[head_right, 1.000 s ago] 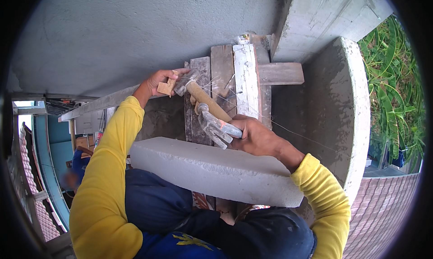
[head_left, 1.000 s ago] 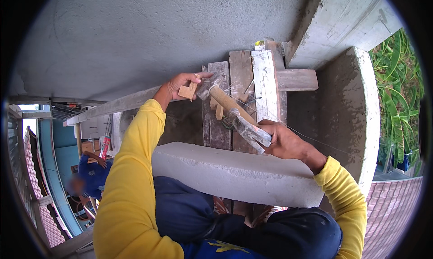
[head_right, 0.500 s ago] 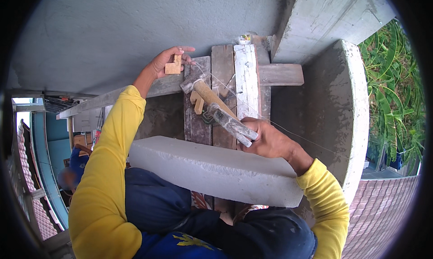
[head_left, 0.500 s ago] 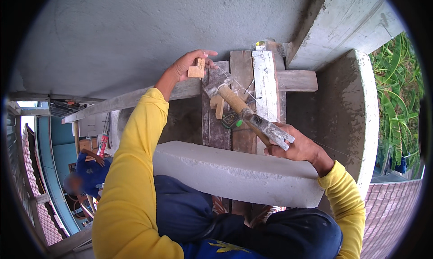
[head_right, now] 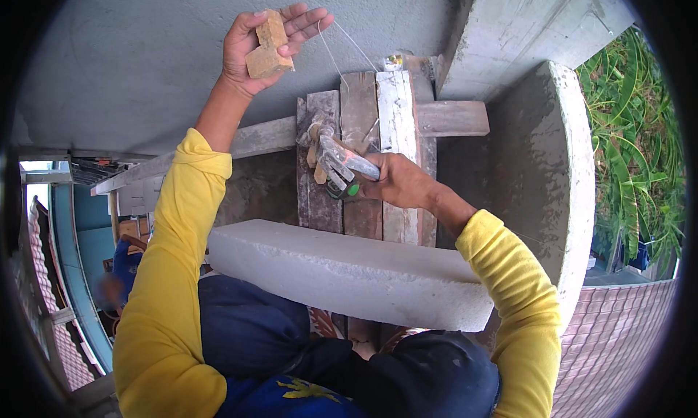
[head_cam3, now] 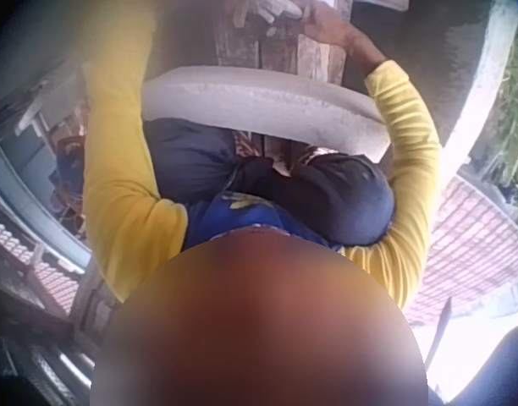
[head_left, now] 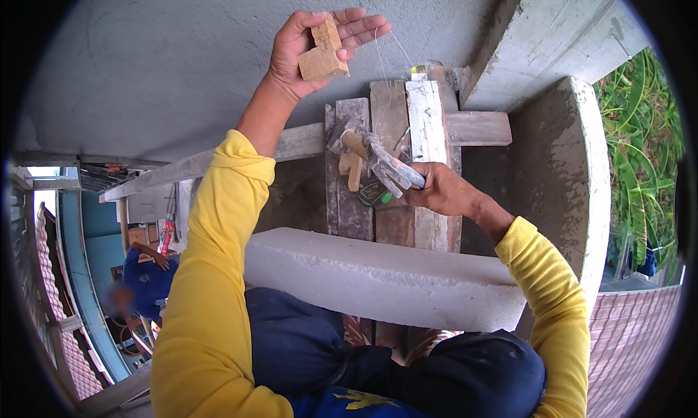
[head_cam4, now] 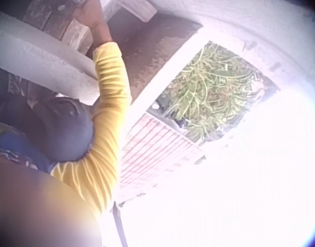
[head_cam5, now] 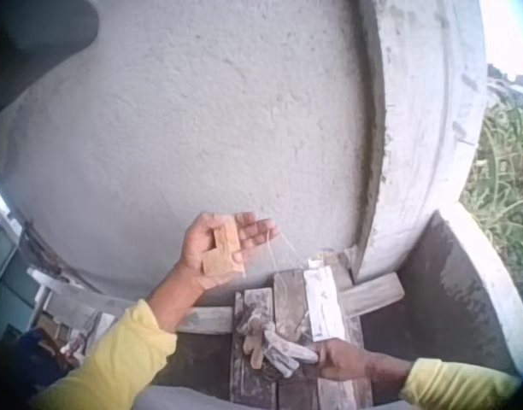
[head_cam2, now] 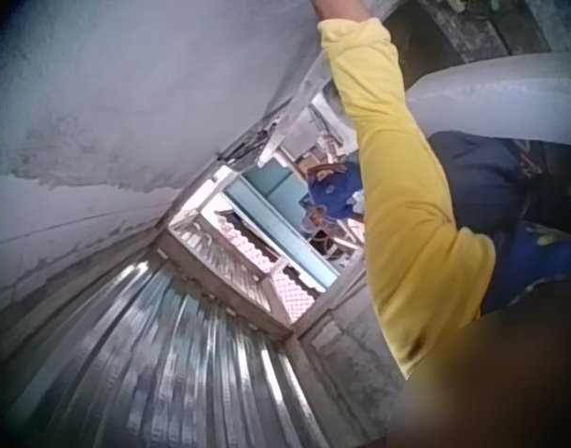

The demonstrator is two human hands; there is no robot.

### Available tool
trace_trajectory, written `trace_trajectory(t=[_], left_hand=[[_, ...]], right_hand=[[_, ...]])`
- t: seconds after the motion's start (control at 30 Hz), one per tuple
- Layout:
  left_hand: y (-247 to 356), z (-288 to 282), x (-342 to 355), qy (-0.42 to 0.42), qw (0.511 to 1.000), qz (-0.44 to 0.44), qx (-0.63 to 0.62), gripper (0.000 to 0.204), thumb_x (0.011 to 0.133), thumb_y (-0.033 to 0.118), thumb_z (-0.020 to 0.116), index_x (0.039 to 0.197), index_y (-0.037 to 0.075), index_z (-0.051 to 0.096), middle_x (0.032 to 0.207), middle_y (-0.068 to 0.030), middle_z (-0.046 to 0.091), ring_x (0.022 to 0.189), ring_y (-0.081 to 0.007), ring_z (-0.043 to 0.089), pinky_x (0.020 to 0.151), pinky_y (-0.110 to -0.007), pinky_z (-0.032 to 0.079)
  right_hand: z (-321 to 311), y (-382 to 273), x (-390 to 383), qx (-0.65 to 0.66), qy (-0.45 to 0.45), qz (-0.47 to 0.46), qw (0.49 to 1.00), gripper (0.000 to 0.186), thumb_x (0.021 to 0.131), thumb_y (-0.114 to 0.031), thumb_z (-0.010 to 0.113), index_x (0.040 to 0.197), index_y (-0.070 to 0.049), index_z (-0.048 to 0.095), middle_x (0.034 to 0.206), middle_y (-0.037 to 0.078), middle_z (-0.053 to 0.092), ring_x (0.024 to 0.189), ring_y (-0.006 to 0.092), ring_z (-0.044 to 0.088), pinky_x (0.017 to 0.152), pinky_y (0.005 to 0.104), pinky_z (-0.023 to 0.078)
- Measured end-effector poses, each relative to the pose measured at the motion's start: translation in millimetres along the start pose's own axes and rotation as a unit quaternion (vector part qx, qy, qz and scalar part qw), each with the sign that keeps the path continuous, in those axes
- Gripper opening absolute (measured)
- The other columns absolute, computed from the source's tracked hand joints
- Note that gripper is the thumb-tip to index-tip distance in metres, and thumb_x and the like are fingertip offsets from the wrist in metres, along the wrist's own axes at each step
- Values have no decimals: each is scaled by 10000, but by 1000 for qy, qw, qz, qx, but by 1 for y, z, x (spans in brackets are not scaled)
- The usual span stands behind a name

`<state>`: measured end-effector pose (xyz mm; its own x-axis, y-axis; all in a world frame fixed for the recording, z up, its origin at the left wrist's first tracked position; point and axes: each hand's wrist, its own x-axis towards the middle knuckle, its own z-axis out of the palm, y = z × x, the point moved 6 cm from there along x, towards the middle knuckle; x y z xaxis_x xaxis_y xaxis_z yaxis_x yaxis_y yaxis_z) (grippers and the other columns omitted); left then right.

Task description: The person measures and marks a concrete wall using a tape measure and pencil, then prepares a string line by tying it to wooden blocks and securing them with a hammer. The person positions the string line against the wall to guide tile placement.

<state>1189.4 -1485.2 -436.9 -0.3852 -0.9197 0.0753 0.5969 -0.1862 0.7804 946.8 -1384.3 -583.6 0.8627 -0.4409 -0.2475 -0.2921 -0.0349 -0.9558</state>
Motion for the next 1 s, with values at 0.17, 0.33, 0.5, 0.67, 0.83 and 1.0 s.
trace_trajectory(t=[0.17,0.33,0.5,0.67,0.83,1.0], left_hand=[[28,63,1,-60,996,51,-51,523,956,333,544,1281,-70,614,1360,-289,613,1361,-376,544,766,-285,586],[58,118,-6,-137,982,97,-84,561,983,281,514,1415,-74,556,1568,-278,453,1572,-359,259,816,-328,593],[74,147,-12,-244,963,100,-59,553,1011,299,503,1416,-76,535,1578,-273,435,1579,-344,229,823,-341,609],[79,171,4,-471,880,58,-22,574,1034,318,490,1472,-52,471,1618,-253,380,1598,-323,156,820,-350,627],[87,211,-11,-498,866,41,13,561,1047,320,489,1497,-12,447,1608,-230,388,1583,-309,162,818,-355,628],[84,223,-29,-473,880,32,15,434,1022,291,540,1344,1,531,1254,-191,627,1219,-311,571,774,-347,595]], right_hand=[[-7,18,8,-17,-1,47,999,234,874,-153,777,1005,4,663,830,107,663,801,192,612,791,379,505],[-25,21,-30,-255,84,-74,960,227,872,-197,786,972,-21,684,889,144,693,838,348,674,772,461,514],[-54,-19,-88,-307,133,-166,928,218,810,-169,774,875,-33,617,799,131,578,755,403,615,661,450,501],[-77,-101,-99,-67,356,-193,912,390,1013,-246,629,1341,-53,540,1223,118,608,693,159,591,599,287,487],[-77,-166,-102,135,261,-209,933,503,1117,-325,492,1530,-39,472,1151,73,701,608,62,591,547,209,443],[-108,-183,-158,27,353,-172,919,320,1051,-334,642,1041,-24,720,612,-57,471,534,25,389,513,226,306]])
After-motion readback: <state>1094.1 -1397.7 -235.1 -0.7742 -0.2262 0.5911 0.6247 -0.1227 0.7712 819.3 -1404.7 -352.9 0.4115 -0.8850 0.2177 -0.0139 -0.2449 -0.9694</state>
